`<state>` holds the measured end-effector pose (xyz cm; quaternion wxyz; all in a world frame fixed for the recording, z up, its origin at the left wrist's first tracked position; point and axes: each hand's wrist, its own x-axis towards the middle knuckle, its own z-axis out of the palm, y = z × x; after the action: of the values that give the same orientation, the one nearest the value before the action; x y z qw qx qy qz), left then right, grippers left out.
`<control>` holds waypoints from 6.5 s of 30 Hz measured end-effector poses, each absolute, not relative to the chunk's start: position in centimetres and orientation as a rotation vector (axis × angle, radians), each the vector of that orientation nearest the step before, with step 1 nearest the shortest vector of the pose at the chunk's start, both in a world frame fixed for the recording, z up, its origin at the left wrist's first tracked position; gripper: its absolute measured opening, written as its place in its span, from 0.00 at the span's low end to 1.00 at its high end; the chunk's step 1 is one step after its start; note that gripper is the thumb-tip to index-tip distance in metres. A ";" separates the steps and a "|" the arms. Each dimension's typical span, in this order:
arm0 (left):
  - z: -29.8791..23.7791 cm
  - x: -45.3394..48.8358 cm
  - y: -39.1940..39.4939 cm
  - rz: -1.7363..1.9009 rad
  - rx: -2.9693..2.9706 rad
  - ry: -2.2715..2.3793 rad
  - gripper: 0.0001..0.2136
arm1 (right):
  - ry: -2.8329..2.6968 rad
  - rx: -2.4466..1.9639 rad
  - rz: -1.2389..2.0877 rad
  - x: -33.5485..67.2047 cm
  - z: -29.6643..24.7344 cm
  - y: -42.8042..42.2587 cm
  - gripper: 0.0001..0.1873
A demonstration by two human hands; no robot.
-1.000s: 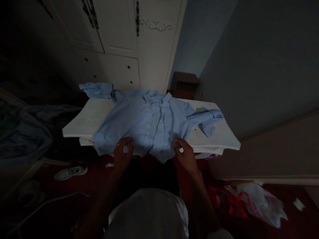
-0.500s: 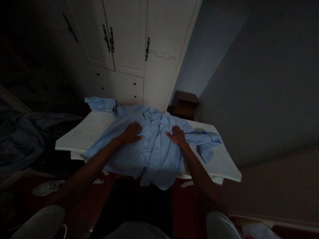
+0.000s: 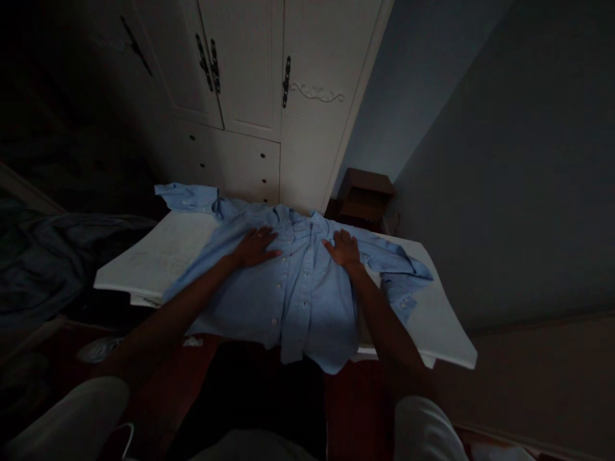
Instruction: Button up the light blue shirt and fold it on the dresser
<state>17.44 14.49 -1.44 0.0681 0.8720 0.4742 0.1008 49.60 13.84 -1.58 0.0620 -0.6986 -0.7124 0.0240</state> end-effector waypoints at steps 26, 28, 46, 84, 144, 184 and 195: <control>-2.9 21.3 -11.5 0.968 1.769 1.838 0.09 | -1.411 -1.664 0.848 41.0 -5.4 -14.8 0.18; -3.4 22.0 -11.5 0.987 1.704 1.858 0.11 | -1.357 -1.630 0.952 40.6 -5.8 -14.9 0.22; -3.4 21.7 -10.7 1.162 2.024 1.557 0.08 | -1.340 -1.375 0.951 39.2 -2.3 -13.8 0.14; -2.7 19.6 -9.8 1.148 1.859 1.125 0.10 | -0.918 -1.439 0.845 32.8 -3.0 -13.4 0.20; -1.5 20.7 -10.9 1.265 1.878 1.266 0.07 | -0.906 -1.325 0.872 31.9 -2.9 -12.4 0.15; -1.2 19.8 -11.5 1.250 1.686 1.279 0.10 | -1.300 -1.206 1.035 33.3 -0.8 -14.6 0.33; -1.9 20.0 -11.2 1.277 1.736 1.237 0.08 | -1.490 -1.253 0.969 35.1 0.5 -14.1 0.31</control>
<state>19.99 -11.21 -1.91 0.3224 0.6612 0.4714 0.4865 35.08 -14.13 0.50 0.4650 -0.5101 -0.6066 0.3945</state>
